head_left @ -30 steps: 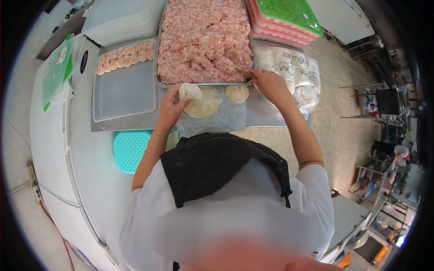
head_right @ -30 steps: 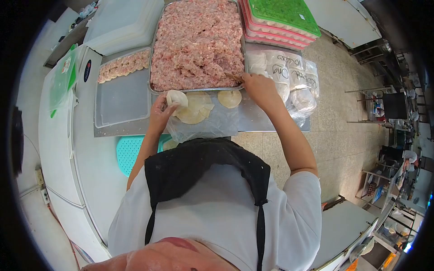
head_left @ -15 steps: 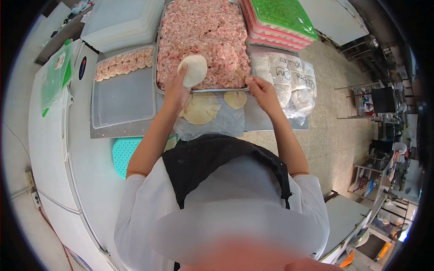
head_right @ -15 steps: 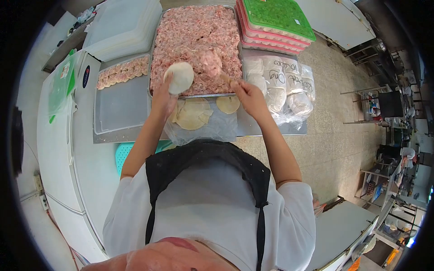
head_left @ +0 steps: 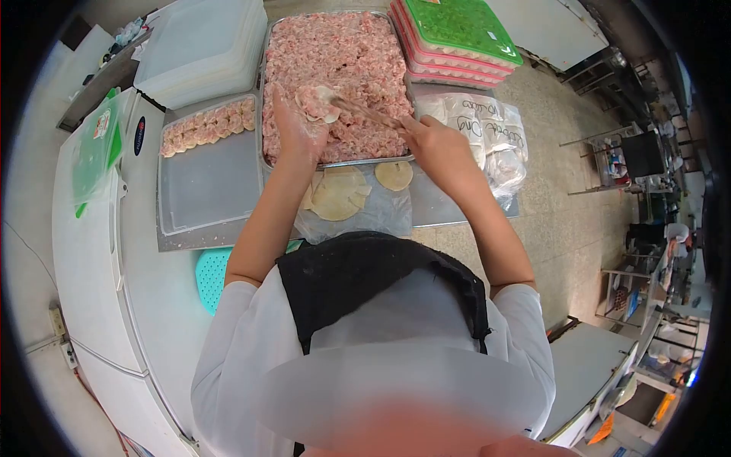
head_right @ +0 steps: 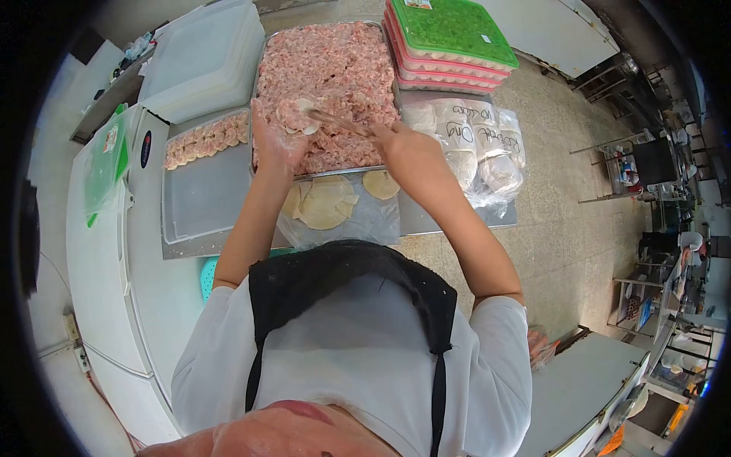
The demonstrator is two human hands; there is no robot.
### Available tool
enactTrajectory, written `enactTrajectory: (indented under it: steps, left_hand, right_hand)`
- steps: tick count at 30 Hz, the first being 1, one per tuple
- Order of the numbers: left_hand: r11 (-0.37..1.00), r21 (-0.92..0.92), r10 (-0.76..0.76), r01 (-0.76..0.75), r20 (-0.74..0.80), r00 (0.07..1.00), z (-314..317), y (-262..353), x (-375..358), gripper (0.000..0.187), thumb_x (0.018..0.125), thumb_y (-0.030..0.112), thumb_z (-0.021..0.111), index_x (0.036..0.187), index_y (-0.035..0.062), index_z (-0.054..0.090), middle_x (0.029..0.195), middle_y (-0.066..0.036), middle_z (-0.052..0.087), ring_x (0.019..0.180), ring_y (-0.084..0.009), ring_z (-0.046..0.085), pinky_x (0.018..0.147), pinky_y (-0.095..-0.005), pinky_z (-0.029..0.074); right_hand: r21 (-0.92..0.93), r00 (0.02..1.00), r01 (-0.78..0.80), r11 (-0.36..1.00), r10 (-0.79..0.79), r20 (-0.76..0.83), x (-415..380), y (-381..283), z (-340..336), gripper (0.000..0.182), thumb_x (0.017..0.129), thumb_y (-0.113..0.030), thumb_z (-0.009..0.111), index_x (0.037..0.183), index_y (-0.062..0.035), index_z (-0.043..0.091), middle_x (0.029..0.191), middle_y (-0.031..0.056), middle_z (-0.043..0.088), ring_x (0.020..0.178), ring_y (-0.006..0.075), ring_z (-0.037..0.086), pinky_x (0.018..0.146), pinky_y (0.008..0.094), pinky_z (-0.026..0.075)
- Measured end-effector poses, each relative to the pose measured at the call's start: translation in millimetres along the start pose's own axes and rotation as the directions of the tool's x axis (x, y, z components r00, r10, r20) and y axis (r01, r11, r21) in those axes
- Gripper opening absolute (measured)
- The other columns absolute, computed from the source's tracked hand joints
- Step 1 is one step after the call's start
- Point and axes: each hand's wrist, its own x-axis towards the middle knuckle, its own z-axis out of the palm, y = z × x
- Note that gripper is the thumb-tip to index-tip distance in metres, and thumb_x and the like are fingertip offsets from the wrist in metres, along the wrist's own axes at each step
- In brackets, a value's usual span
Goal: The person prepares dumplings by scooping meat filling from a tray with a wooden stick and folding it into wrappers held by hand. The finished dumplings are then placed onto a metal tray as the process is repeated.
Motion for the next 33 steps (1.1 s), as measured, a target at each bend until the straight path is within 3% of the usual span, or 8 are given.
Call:
enactTrajectory:
  steps: [7,14,17,19,20,22,25,33]
  left_hand:
    - [0.998,0.069,-0.001,0.002,-0.017,1.000,16.7,12.1,-14.7,0.070,0.092,0.061,0.040,0.125,-0.0008,0.045,0.122,-0.019,0.051,0.117,-0.0363,0.047,0.100,-0.0554,0.036]
    - [1.000,0.002,0.027,-0.027,-0.027,0.999,16.2,7.2,-15.2,0.064,0.091,0.052,0.048,0.124,-0.0032,0.046,0.125,-0.020,0.050,0.119,-0.0328,0.046,0.100,-0.0530,0.038]
    - [0.968,0.219,0.050,-0.120,0.299,0.953,9.5,15.0,-28.1,0.055,0.088,0.033,0.061,0.128,-0.0018,0.044,0.127,-0.019,0.051,0.115,-0.0304,0.051,0.099,-0.0487,0.040]
    - [0.537,0.742,0.085,-0.400,0.425,0.901,10.4,19.1,-37.8,0.060,0.078,0.013,0.072,0.131,0.0015,0.045,0.123,-0.017,0.054,0.107,-0.0275,0.056,0.099,-0.0422,0.042]
    - [0.534,0.743,0.096,-0.403,0.421,0.902,15.6,18.6,-38.5,0.060,0.078,0.013,0.072,0.131,0.0015,0.045,0.123,-0.017,0.054,0.107,-0.0275,0.056,0.099,-0.0422,0.042]
    - [-0.153,0.651,0.133,-0.743,0.759,0.638,31.8,19.3,-42.7,0.070,0.070,0.015,0.079,0.131,0.0075,0.047,0.127,-0.014,0.055,0.114,-0.0262,0.055,0.099,-0.0368,0.042]
    - [-0.131,0.857,-0.045,-0.498,0.497,0.866,30.1,24.6,-43.5,0.061,0.068,0.020,0.080,0.122,0.0051,0.056,0.121,-0.013,0.060,0.110,-0.0240,0.058,0.097,-0.0347,0.044]
    - [-0.334,0.839,-0.180,-0.429,0.390,0.903,30.6,12.1,-33.1,0.042,0.070,0.021,0.078,0.105,0.0027,0.064,0.105,-0.010,0.064,0.099,-0.0228,0.059,0.090,-0.0348,0.045]
  right_hand:
    - [-0.188,0.993,0.095,0.978,-0.081,0.084,10.5,8.7,-14.5,0.019,0.087,-0.014,0.057,0.105,-0.0063,0.059,0.082,0.0144,0.058,0.074,0.0343,0.062,0.058,0.0452,0.051]
    - [0.161,0.956,0.293,0.943,-0.292,-0.027,28.0,38.9,-8.2,0.022,0.090,-0.019,0.054,0.103,-0.0037,0.062,0.089,0.0171,0.063,0.083,0.0380,0.062,0.068,0.0438,0.051]
    - [0.385,0.976,0.147,0.911,-0.196,0.093,31.2,56.8,-32.0,0.030,0.094,-0.026,0.053,0.108,-0.0021,0.065,0.100,0.0190,0.066,0.089,0.0383,0.063,0.077,0.0397,0.050]
    - [0.563,0.971,0.069,0.824,-0.185,0.152,28.4,64.9,-32.9,0.034,0.097,-0.029,0.050,0.111,-0.0015,0.063,0.096,0.0203,0.065,0.086,0.0338,0.064,0.077,0.0365,0.049]
    - [0.565,0.968,0.078,0.821,-0.197,0.153,28.8,66.6,-36.2,0.034,0.097,-0.029,0.050,0.111,-0.0015,0.063,0.096,0.0203,0.065,0.086,0.0338,0.064,0.077,0.0365,0.049]
    - [0.421,0.900,0.033,0.907,-0.210,0.382,32.6,64.1,-45.8,0.033,0.097,-0.028,0.050,0.113,-0.0018,0.062,0.097,0.0197,0.065,0.089,0.0307,0.064,0.079,0.0345,0.048]
    - [0.610,0.922,0.256,0.750,-0.379,0.080,29.9,70.0,-16.4,0.033,0.094,-0.027,0.054,0.112,-0.0007,0.062,0.091,0.0248,0.063,0.082,0.0383,0.062,0.073,0.0394,0.048]
    - [0.563,0.830,0.406,0.720,-0.548,0.103,76.2,126.7,38.6,0.028,0.093,-0.024,0.056,0.114,-0.0070,0.063,0.101,0.0191,0.064,0.090,0.0355,0.063,0.078,0.0392,0.049]
